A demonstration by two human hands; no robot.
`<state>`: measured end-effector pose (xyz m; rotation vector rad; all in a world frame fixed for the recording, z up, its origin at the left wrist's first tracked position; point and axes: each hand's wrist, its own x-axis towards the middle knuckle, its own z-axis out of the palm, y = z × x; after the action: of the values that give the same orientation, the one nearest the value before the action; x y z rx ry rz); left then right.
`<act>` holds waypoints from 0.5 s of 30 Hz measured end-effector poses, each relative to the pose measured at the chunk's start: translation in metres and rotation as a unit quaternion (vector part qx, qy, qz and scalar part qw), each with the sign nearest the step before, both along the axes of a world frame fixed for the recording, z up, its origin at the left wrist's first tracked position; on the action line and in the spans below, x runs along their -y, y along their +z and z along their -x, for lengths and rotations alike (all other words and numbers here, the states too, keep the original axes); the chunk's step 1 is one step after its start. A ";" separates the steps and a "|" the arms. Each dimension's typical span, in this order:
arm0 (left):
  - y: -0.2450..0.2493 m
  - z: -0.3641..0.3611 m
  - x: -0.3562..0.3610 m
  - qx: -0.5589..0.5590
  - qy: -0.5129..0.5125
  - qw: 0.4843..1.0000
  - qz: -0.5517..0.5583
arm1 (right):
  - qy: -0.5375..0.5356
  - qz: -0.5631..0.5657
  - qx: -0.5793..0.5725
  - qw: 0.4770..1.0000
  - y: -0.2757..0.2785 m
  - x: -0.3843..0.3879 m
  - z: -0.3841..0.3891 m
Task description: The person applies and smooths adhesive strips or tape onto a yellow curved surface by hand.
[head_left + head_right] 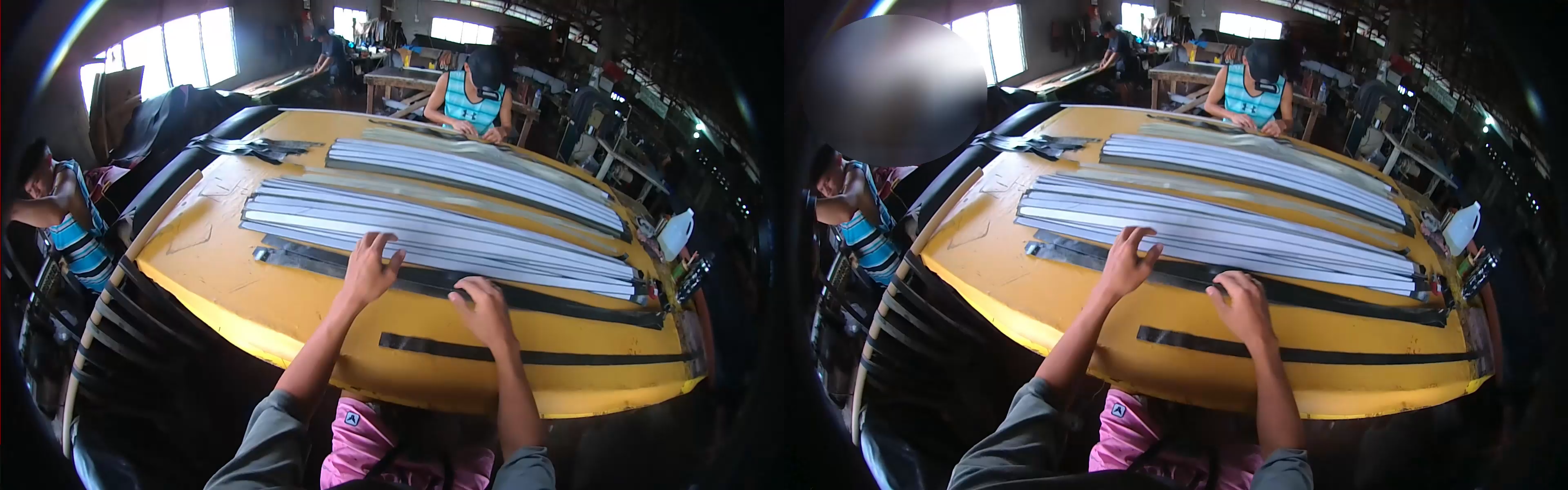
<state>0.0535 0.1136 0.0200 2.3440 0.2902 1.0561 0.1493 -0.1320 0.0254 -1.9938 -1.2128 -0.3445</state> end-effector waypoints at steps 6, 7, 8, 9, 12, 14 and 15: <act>-0.033 -0.093 -0.036 0.084 0.061 0.993 -0.063 | -0.014 0.077 -0.015 0.997 0.026 -0.032 -0.032; -0.046 -0.097 -0.036 0.077 0.085 0.988 -0.102 | -0.026 0.085 0.000 0.996 0.028 -0.035 -0.049; -0.058 -0.104 -0.038 0.070 0.107 0.982 -0.140 | -0.040 0.095 0.011 0.995 0.031 -0.037 -0.067; -0.058 -0.109 -0.039 0.071 0.096 0.983 -0.138 | -0.054 0.106 0.022 0.993 0.035 -0.041 -0.087; -0.049 -0.102 -0.037 0.000 0.069 0.995 -0.070 | -0.125 0.170 0.011 0.977 0.047 -0.064 -0.149; -0.062 -0.107 -0.042 -0.009 0.076 0.995 -0.064 | -0.145 0.223 -0.036 0.963 0.048 -0.092 -0.189; -0.057 -0.105 -0.044 -0.024 0.057 0.997 -0.037 | -0.140 0.242 -0.053 0.959 0.051 -0.107 -0.207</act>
<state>0.1583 0.1578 -0.0371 2.4467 0.4139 1.0825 0.3563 -0.0253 0.0768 -2.5817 -1.0111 -0.0744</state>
